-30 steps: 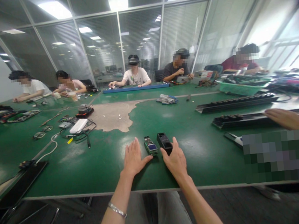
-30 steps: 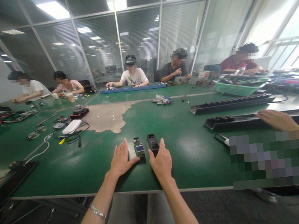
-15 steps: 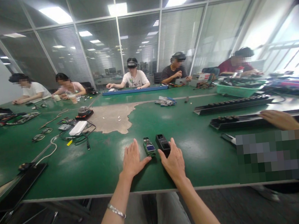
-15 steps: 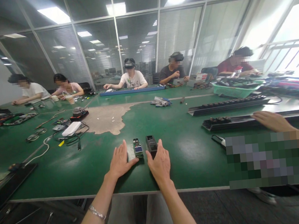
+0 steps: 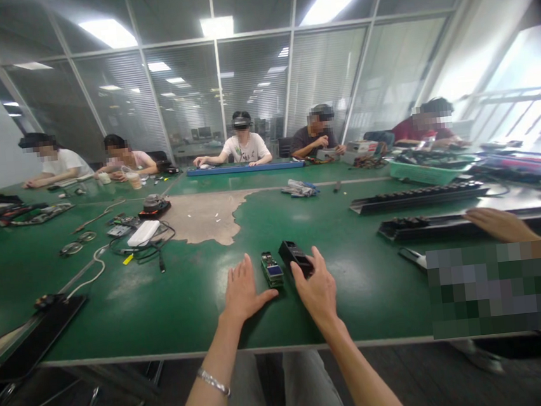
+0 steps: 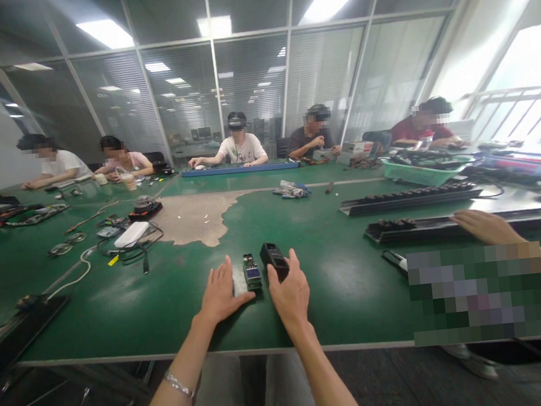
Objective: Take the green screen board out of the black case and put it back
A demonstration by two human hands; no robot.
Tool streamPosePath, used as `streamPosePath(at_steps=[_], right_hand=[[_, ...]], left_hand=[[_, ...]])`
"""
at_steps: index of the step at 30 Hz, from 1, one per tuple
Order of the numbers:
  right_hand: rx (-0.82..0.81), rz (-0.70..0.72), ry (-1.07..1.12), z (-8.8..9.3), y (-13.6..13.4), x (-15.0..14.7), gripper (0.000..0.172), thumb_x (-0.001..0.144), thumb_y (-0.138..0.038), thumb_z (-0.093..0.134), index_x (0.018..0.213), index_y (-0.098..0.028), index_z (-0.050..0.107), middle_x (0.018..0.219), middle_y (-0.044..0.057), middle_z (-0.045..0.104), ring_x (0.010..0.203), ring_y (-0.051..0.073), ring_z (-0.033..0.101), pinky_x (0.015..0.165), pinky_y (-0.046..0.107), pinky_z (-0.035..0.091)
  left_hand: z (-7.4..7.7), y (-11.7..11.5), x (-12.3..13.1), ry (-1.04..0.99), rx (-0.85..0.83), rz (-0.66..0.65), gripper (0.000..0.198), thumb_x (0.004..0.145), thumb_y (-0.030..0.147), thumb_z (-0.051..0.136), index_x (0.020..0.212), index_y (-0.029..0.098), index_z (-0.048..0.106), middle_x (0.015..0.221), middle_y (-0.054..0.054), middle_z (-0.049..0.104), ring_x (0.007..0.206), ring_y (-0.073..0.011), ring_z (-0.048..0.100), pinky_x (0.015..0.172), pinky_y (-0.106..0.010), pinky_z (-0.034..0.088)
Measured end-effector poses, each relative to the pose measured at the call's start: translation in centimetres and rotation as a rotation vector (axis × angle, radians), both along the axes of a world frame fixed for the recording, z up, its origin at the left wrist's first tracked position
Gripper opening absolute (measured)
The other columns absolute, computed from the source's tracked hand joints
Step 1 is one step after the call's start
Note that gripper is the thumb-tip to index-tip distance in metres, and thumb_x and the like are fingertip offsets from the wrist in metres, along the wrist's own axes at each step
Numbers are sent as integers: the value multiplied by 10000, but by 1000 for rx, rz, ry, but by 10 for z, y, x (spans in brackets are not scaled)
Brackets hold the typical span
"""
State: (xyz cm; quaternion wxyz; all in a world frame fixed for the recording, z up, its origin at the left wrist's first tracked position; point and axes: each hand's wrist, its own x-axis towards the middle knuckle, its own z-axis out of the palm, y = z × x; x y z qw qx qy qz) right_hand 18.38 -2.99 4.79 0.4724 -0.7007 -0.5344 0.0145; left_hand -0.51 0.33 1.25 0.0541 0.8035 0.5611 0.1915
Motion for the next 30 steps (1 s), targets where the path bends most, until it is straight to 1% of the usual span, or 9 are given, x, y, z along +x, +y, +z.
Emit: streamPosePath(at_steps=[3, 6, 9, 12, 16, 21, 26, 30], right_hand=[[61, 71, -6, 16, -1, -18, 713, 895, -495, 482, 1478, -120, 311, 1222, 161, 642, 1069, 276, 612, 919, 414, 461], [38, 118, -84, 21, 1, -36, 706, 895, -460, 486, 1477, -104, 307, 1245, 170, 631, 1081, 286, 603, 915, 418, 464], [-5, 121, -160, 17, 3, -49, 682, 897, -427, 479, 1471, -99, 314, 1283, 180, 606, 1075, 296, 603, 902, 420, 467], [-37, 108, -207, 12, 4, -53, 677, 899, -411, 477, 1473, -97, 303, 1262, 186, 616, 1069, 299, 608, 887, 416, 468], [-60, 92, -252, 11, 3, -54, 683, 906, -418, 467, 1481, -99, 281, 1211, 186, 641, 1034, 306, 620, 855, 413, 468], [-76, 87, -290, 9, 1, -56, 679, 904, -391, 469, 1482, -94, 273, 1169, 180, 657, 1020, 302, 624, 853, 407, 465], [-71, 93, -315, 1, -1, -57, 696, 893, -375, 484, 1485, -85, 264, 1177, 181, 655, 1002, 306, 622, 852, 411, 465], [-91, 102, -324, -6, -2, -55, 706, 892, -376, 483, 1489, -78, 251, 1161, 182, 658, 992, 307, 623, 840, 410, 468]], left_hand=[[-1, 0, 0, -13, -4, 0, 1167, 766, 762, 502, 1528, 55, -30, 1582, -213, 204, 1456, -344, 210, 1180, -522, 128], [0, 0, -1, -17, -15, 5, 1152, 773, 707, 523, 1525, 54, -56, 1581, -216, 204, 1455, -343, 215, 1176, -529, 134], [2, -1, -1, -20, -7, -3, 1137, 783, 658, 524, 1519, 46, -90, 1573, -222, 225, 1453, -334, 222, 1179, -525, 127], [2, -2, -2, -27, -1, -15, 1124, 785, 624, 528, 1519, 52, -103, 1570, -216, 236, 1452, -328, 223, 1181, -523, 116], [0, -1, -2, -37, -2, -14, 1120, 778, 597, 540, 1521, 66, -108, 1571, -205, 243, 1453, -333, 216, 1179, -534, 107], [-1, -1, -3, -30, 0, -17, 1092, 788, 585, 519, 1524, 73, -106, 1574, -199, 241, 1449, -343, 220, 1176, -543, 102], [0, -1, -3, -21, 20, -19, 1069, 810, 595, 487, 1521, 51, -98, 1571, -212, 236, 1444, -342, 228, 1173, -538, 123], [2, -2, -2, -20, 11, -12, 1059, 810, 572, 483, 1521, 66, -117, 1571, -199, 245, 1441, -342, 235, 1171, -545, 126]])
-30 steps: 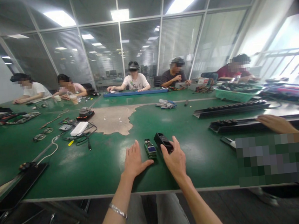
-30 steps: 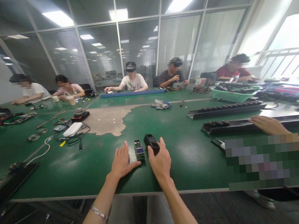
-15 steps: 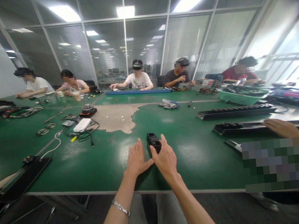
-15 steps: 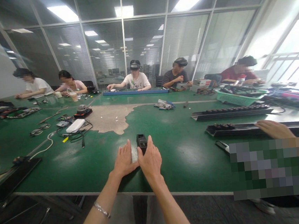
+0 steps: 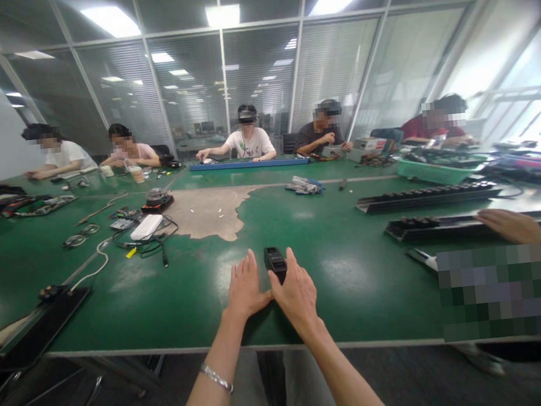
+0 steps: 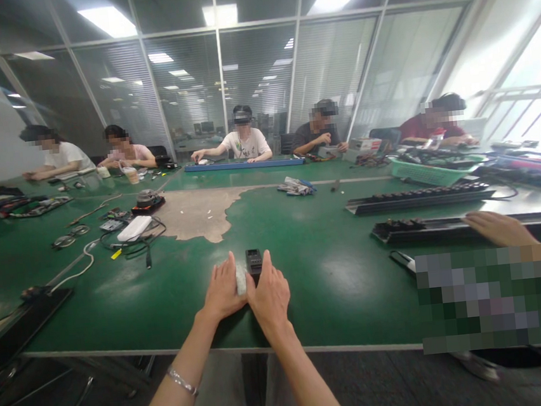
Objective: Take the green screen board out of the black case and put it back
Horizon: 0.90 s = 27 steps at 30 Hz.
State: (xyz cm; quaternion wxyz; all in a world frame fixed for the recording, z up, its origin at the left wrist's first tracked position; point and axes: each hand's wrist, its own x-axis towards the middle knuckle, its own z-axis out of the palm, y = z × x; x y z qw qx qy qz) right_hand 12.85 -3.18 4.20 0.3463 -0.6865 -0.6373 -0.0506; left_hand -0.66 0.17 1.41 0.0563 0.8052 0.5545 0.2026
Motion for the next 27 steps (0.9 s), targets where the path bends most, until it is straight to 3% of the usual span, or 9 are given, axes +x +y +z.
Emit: streamPosePath(at_steps=[8, 13, 18, 27], right_hand=[[-8, 19, 18, -17, -4, 3, 715, 891, -379, 490, 1494, -80, 248, 1217, 203, 627, 1029, 319, 603, 849, 420, 467], [2, 26, 86, -25, -4, 6, 795, 893, -482, 494, 1499, -50, 214, 1265, 228, 593, 1083, 328, 580, 889, 442, 456], [28, 37, 143, -18, 0, 8, 819, 890, -538, 490, 1499, -61, 221, 1309, 216, 569, 1115, 318, 568, 934, 441, 445], [-28, 6, 7, -7, 1, 4, 733, 895, -396, 514, 1489, -58, 251, 1167, 194, 652, 992, 307, 610, 854, 403, 457]], left_hand=[[2, -1, 2, 18, 2, -5, 1032, 802, 489, 492, 1523, 75, -119, 1567, -194, 262, 1440, -342, 230, 1175, -542, 108], [3, -2, 3, 32, 1, -7, 1025, 793, 448, 498, 1522, 75, -119, 1569, -195, 252, 1444, -337, 219, 1177, -531, 105], [3, 0, 3, 47, -9, -4, 1042, 794, 466, 508, 1520, 80, -133, 1575, -190, 239, 1450, -333, 209, 1179, -533, 108], [-1, 3, 2, 92, -15, 1, 953, 849, 482, 450, 1528, 64, -72, 1578, -193, 229, 1450, -323, 214, 1180, -520, 109]])
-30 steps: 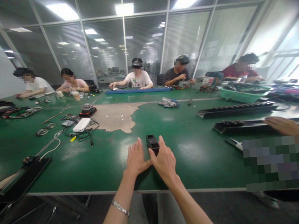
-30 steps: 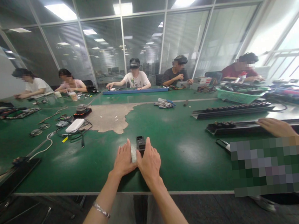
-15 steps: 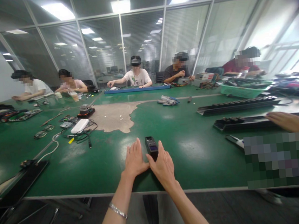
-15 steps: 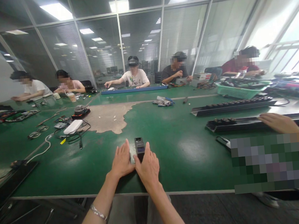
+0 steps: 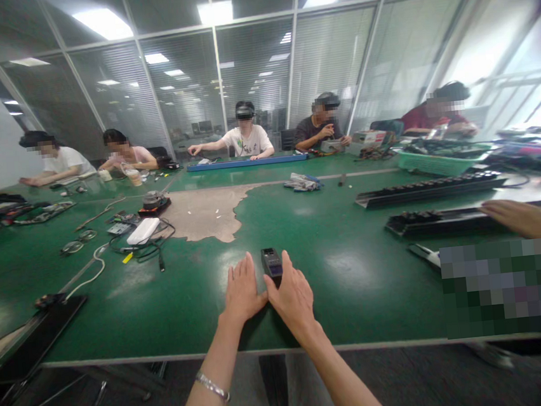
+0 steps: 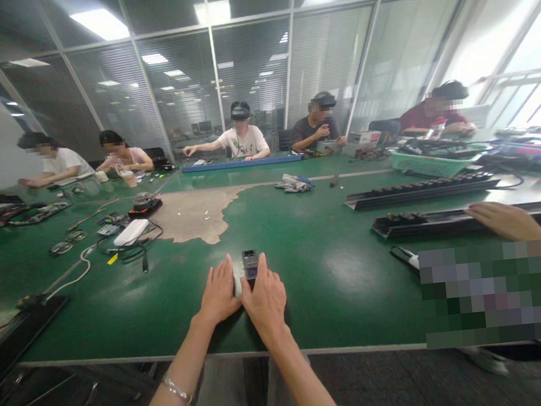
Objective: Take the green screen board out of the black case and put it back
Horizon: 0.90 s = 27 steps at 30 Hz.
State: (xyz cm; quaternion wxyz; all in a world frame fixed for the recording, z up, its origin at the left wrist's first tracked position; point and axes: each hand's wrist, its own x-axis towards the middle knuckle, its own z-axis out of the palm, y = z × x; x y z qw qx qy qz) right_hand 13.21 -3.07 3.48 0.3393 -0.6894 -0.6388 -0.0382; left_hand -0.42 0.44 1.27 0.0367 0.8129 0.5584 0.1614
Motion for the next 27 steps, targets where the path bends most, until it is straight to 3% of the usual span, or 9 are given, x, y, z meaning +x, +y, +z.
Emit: streamPosePath(at_steps=[5, 10, 14, 20, 27], right_hand=[[16, -1, 2, 4, 0, -2, 705, 899, -360, 502, 1486, -56, 256, 1184, 189, 648, 992, 301, 610, 849, 395, 458], [68, -9, 125, 26, 6, 1, 703, 899, -405, 496, 1484, -80, 281, 1165, 183, 654, 1009, 305, 616, 856, 408, 469], [143, -44, 242, 36, 11, 20, 754, 885, -463, 509, 1502, -115, 251, 1175, 166, 653, 1042, 303, 610, 879, 422, 472], [117, -89, 225, 9, 9, 56, 732, 876, -433, 511, 1481, -83, 293, 1287, 197, 597, 1113, 310, 573, 927, 436, 451], [69, -92, 214, -18, 6, 63, 744, 876, -427, 505, 1492, -78, 274, 1270, 185, 613, 1102, 316, 573, 927, 443, 454]], left_hand=[[-1, 2, 0, 13, -5, 4, 961, 849, 521, 440, 1530, 59, -57, 1580, -189, 229, 1450, -323, 217, 1181, -515, 109], [0, 1, -1, 18, -11, -2, 1045, 821, 625, 461, 1533, 80, -75, 1596, -185, 179, 1458, -338, 197, 1177, -528, 107], [1, 1, -1, -12, -30, -1, 1122, 795, 756, 438, 1534, 76, -63, 1598, -192, 163, 1463, -345, 181, 1178, -525, 114], [1, 1, -1, -36, -13, 4, 1163, 774, 816, 433, 1536, 68, -27, 1590, -199, 190, 1459, -351, 195, 1180, -521, 128], [1, 0, -1, -33, 7, -7, 1150, 790, 829, 394, 1533, 62, -33, 1576, -220, 219, 1453, -353, 214, 1174, -531, 141]])
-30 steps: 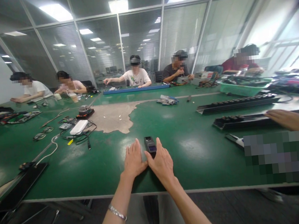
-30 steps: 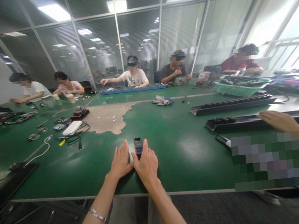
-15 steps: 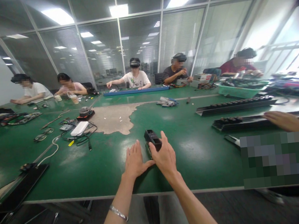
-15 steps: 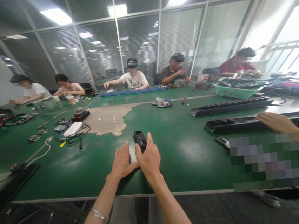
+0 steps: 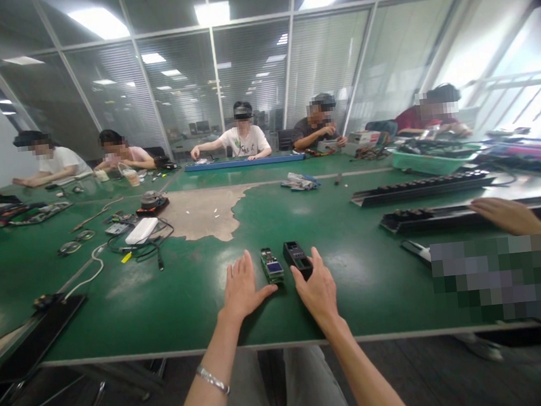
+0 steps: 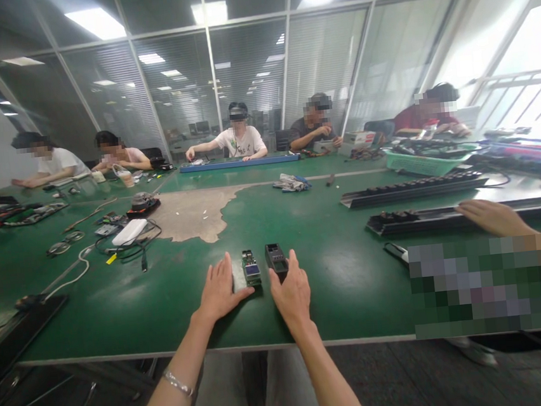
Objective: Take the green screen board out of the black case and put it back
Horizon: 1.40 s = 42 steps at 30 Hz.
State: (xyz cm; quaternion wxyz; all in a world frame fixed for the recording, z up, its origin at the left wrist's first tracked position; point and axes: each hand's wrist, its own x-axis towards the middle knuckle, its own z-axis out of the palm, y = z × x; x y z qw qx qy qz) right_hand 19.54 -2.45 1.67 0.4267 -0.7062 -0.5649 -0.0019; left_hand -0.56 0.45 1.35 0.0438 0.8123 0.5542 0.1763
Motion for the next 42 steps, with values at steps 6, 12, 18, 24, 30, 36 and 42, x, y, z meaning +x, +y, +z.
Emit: streamPosePath(at_steps=[6, 12, 18, 24, 30, 36, 42], right_hand=[[-24, 16, -34, -8, 3, 1, 743, 885, -428, 489, 1494, -68, 265, 1342, 199, 559, 1115, 316, 561, 944, 451, 454], [-4, -5, -70, -15, 3, 1, 868, 840, -497, 553, 1492, -19, 236, 1405, 243, 477, 1247, 348, 465, 1026, 468, 404], [33, 10, -87, -20, 2, 3, 790, 888, -475, 480, 1493, -31, 233, 1397, 242, 485, 1244, 342, 465, 1020, 481, 407], [41, 16, -112, -22, 2, 3, 724, 922, -422, 422, 1495, -25, 228, 1366, 243, 510, 1156, 337, 526, 972, 473, 441], [102, 25, -94, -21, 2, 4, 771, 900, -434, 461, 1502, -35, 190, 1386, 247, 473, 1251, 345, 451, 1027, 504, 398], [104, 46, -72, -17, -1, 1, 738, 904, -383, 442, 1501, -35, 183, 1371, 246, 459, 1260, 333, 431, 1040, 493, 384], [123, 28, -29, -17, -3, 2, 789, 882, -429, 471, 1498, -25, 187, 1358, 256, 472, 1230, 344, 454, 1017, 501, 391]], left_hand=[[-1, 1, 1, 9, 10, 10, 1159, 790, 831, 400, 1531, 50, -30, 1564, -232, 245, 1449, -358, 224, 1172, -531, 155], [0, 0, 2, 30, 17, 8, 1130, 801, 828, 382, 1536, 59, 2, 1565, -224, 248, 1449, -348, 231, 1171, -533, 164], [2, 0, 2, 83, 7, 4, 997, 812, 850, 308, 1487, 116, 317, 1558, -184, 297, 1452, -341, 223, 1182, -532, 131], [5, -2, 3, 91, 4, 10, 927, 826, 843, 289, 1451, 169, 408, 1562, -162, 301, 1446, -344, 236, 1177, -543, 129], [4, -4, 4, 101, -1, 17, 929, 818, 845, 306, 1455, 176, 407, 1563, -148, 305, 1444, -355, 231, 1173, -552, 129], [8, -6, 4, 127, 9, 5, 940, 819, 847, 294, 1457, 162, 393, 1552, -151, 327, 1442, -345, 239, 1170, -532, 145], [10, -8, 4, 120, 7, 10, 961, 805, 867, 282, 1448, 164, 402, 1550, -151, 331, 1441, -339, 243, 1167, -514, 160]])
